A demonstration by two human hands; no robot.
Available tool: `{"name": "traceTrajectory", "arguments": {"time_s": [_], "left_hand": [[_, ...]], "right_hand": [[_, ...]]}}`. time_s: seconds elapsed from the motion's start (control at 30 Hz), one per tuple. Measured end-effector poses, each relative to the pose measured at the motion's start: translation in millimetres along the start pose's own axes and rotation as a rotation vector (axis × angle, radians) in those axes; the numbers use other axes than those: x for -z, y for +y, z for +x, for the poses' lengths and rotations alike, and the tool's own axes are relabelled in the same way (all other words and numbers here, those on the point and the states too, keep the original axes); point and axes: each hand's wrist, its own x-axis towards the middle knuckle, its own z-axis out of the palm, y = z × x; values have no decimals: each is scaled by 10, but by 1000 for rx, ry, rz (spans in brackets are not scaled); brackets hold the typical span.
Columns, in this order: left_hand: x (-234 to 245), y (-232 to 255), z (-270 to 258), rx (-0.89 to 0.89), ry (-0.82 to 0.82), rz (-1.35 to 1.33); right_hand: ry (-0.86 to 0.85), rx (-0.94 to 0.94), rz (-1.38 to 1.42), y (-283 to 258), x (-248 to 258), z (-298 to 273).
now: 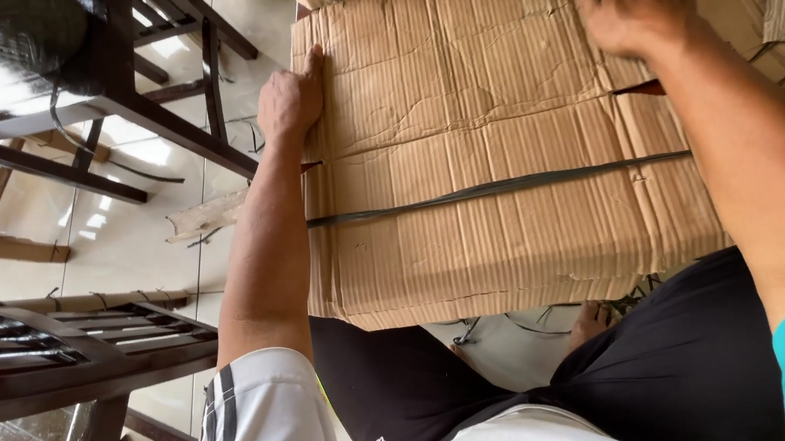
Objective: A person is sitting on the floor, wrapping a wooden chair with cardboard and securing it with plastic ties for protection.
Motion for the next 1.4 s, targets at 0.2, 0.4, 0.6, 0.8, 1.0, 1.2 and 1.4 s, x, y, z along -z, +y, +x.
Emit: {"name": "traceTrajectory", "arguments": {"time_s": [0.2,0.4,0.6,0.8,1.0,1.2,1.4], "left_hand": [[98,107,-142,51,-9,8],[-3,3,-15,21,-48,66],[283,324,-578,15,-178,82],[431,390,-1076,-146,-254,190],[593,435,-1167,-108,-479,267],[16,1034,-1875,-626,-313,261],[-492,1189,-2468,-921,-247,197]], "right_hand": [[-122,73,-99,224,-37,-268],[-106,91,139,380,-96,-385],[-18,122,173,581,-195,-139],[-99,69,497,598,-108,-341],[18,86,265,652,-399,95],[-4,73,283,633,-303,-71],[-115,177,572,775,-133,-280]]}}
